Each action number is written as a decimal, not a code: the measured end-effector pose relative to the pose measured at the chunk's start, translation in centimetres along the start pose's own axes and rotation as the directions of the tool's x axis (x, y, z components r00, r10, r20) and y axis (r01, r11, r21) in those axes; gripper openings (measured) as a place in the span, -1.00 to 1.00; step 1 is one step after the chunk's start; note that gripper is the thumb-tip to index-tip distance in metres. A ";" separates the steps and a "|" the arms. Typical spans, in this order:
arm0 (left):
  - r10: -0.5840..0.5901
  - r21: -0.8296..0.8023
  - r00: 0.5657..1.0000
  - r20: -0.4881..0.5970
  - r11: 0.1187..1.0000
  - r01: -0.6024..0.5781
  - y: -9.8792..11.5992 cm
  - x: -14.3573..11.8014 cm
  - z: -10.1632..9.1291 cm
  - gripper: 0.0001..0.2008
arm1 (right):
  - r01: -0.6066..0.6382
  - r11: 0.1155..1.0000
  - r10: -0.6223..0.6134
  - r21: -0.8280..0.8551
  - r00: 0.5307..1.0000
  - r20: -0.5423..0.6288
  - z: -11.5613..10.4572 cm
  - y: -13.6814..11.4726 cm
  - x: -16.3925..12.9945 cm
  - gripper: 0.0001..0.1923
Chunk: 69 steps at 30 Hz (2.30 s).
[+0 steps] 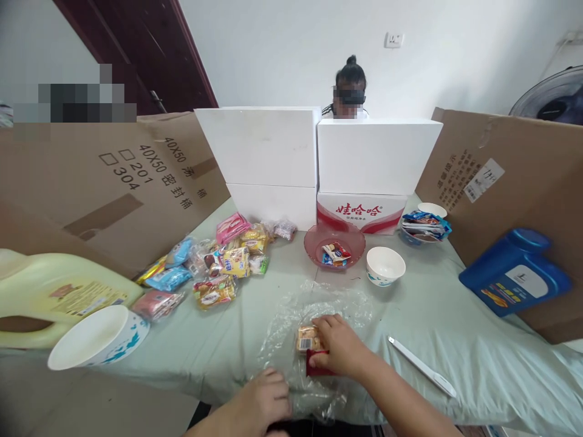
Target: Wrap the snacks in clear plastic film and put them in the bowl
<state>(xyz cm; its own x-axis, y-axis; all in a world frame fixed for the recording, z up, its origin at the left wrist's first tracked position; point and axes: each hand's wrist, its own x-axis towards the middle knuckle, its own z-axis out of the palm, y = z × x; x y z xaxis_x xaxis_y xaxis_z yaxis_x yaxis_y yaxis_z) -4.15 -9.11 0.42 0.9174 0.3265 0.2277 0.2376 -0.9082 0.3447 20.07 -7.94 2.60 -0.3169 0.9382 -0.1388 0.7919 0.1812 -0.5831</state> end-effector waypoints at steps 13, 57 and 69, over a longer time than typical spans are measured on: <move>-0.319 0.151 0.940 -0.121 0.930 0.335 -4.3 3.4 4.7 -0.02 | -0.096 0.995 0.095 0.001 0.990 0.104 -3.7 -0.6 -0.3 -0.66; -0.541 0.208 0.831 -0.129 0.805 0.556 -11.4 6.8 -0.4 -0.39 | -0.396 0.840 0.247 -0.372 0.889 -0.386 1.4 6.7 1.9 -0.28; -0.145 -0.092 0.984 0.104 0.984 0.155 -5.1 -4.1 -3.1 -0.79 | 0.276 0.945 -0.291 -0.175 0.954 -0.067 3.0 3.7 -11.4 -0.65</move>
<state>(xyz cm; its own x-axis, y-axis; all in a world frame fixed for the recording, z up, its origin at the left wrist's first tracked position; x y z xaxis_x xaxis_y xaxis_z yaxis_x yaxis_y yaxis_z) -10.09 -5.01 0.61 0.9015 0.4256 0.0789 0.3463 -0.8185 0.4585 25.11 -18.85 -0.35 -0.4983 0.8622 0.0909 0.7521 0.4820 -0.4494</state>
